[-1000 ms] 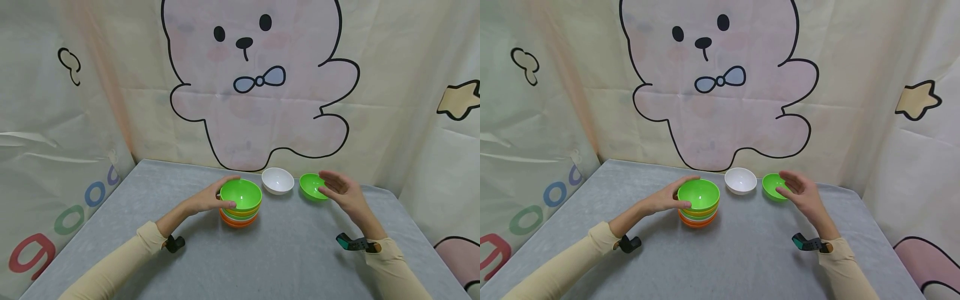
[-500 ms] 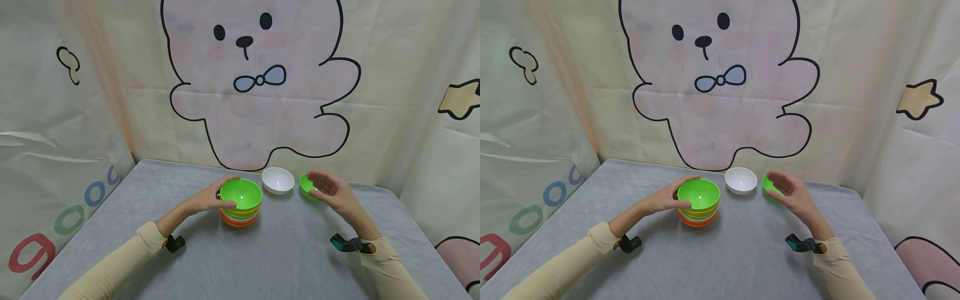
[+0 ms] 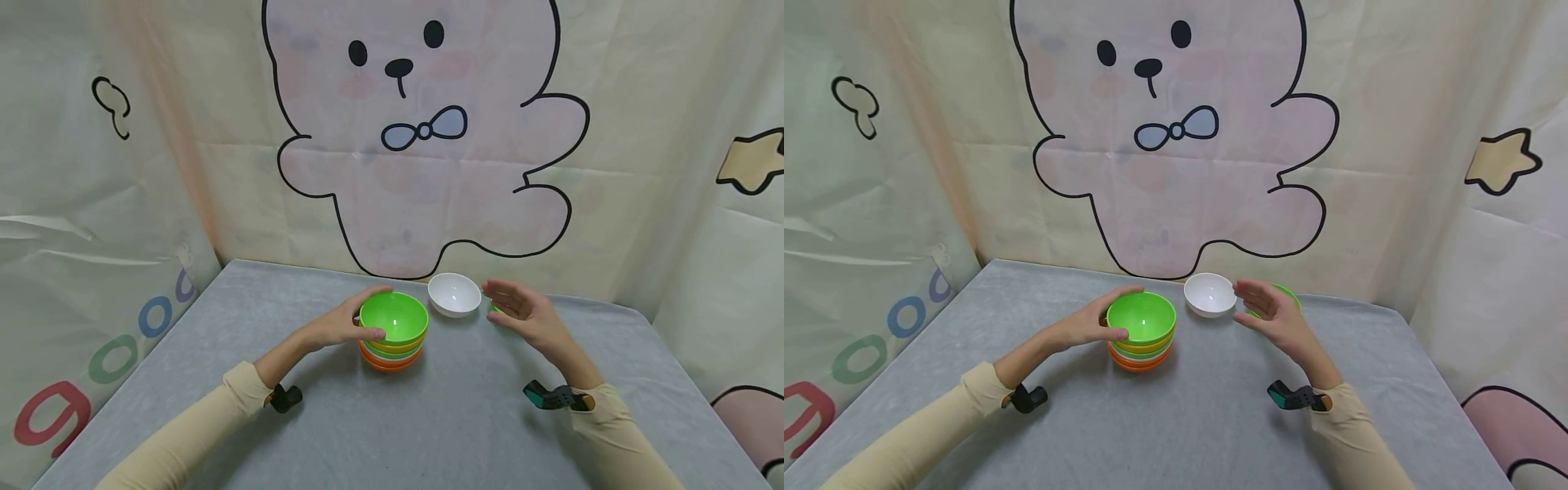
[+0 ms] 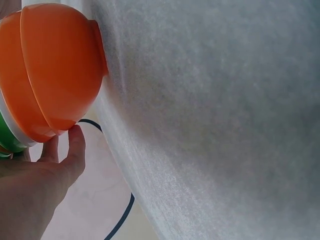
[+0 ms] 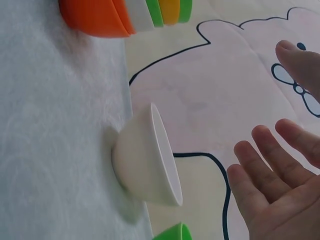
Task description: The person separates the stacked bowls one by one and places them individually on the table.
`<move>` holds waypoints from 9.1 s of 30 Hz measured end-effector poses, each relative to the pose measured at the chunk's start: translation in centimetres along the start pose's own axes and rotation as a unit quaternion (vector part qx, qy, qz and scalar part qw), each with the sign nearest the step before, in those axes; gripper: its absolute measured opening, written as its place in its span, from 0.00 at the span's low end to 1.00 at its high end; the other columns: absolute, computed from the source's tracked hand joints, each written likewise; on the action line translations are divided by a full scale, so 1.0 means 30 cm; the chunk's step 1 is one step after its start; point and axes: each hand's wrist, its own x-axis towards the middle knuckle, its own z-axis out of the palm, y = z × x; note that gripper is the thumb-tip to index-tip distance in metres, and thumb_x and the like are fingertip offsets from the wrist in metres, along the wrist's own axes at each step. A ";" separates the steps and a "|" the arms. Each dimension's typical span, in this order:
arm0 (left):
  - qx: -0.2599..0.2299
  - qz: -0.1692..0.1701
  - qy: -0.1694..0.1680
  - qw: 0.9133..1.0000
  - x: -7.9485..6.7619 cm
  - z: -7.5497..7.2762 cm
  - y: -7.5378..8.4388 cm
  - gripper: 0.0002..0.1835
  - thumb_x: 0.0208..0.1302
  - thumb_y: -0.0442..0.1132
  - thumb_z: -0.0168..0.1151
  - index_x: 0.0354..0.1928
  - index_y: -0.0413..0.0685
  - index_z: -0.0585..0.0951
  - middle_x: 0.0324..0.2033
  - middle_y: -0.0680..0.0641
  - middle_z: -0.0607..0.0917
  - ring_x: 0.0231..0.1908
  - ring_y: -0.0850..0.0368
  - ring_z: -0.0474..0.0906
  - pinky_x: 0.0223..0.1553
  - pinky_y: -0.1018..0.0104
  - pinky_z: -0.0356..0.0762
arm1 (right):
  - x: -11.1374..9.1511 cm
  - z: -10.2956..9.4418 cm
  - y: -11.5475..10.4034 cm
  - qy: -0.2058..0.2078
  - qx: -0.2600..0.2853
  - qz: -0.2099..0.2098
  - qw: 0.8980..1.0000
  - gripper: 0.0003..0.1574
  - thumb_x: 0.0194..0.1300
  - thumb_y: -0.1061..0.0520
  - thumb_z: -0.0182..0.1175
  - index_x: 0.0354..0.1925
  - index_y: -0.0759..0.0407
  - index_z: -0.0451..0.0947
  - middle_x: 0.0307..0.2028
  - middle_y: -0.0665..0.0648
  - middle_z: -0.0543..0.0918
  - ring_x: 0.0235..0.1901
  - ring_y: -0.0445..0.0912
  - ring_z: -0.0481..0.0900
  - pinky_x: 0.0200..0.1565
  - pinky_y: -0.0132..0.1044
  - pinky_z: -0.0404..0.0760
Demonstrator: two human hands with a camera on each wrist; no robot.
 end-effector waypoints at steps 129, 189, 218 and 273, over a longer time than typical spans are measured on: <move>-0.036 0.024 -0.042 0.998 -0.011 -0.010 -0.034 0.50 0.61 0.47 0.75 0.79 0.52 0.55 0.69 0.46 0.66 0.67 0.48 0.64 0.61 0.48 0.71 | 0.196 0.348 -0.002 -0.102 0.131 -0.033 0.986 0.59 0.53 0.56 0.81 0.74 0.66 0.61 0.67 0.65 0.70 0.61 0.58 0.71 0.58 0.45 0.76; 0.027 -0.008 -0.019 0.999 0.001 0.004 -0.019 0.45 0.64 0.50 0.70 0.78 0.55 0.59 0.71 0.47 0.65 0.63 0.50 0.67 0.63 0.47 0.68 | -0.058 0.007 0.007 -0.006 0.019 0.034 0.999 0.55 0.54 0.74 0.73 0.76 0.65 0.60 0.69 0.65 0.63 0.55 0.51 0.76 0.43 0.43 0.85; 0.031 -0.015 -0.019 0.999 -0.007 0.006 -0.022 0.45 0.64 0.52 0.69 0.79 0.55 0.58 0.71 0.47 0.64 0.63 0.50 0.67 0.64 0.46 0.65 | -0.184 -0.155 -0.003 0.063 -0.072 0.053 0.994 0.56 0.56 0.75 0.71 0.77 0.64 0.57 0.65 0.56 0.67 0.55 0.41 0.73 0.46 0.29 0.80; 0.044 -0.018 -0.022 0.999 -0.004 0.006 -0.009 0.45 0.65 0.53 0.68 0.79 0.55 0.57 0.71 0.48 0.65 0.64 0.51 0.66 0.66 0.46 0.61 | -0.319 -0.408 0.180 0.187 -0.232 0.200 0.933 0.60 0.66 0.50 0.71 0.79 0.68 0.46 0.69 0.77 0.57 0.54 0.56 0.63 0.39 0.17 0.68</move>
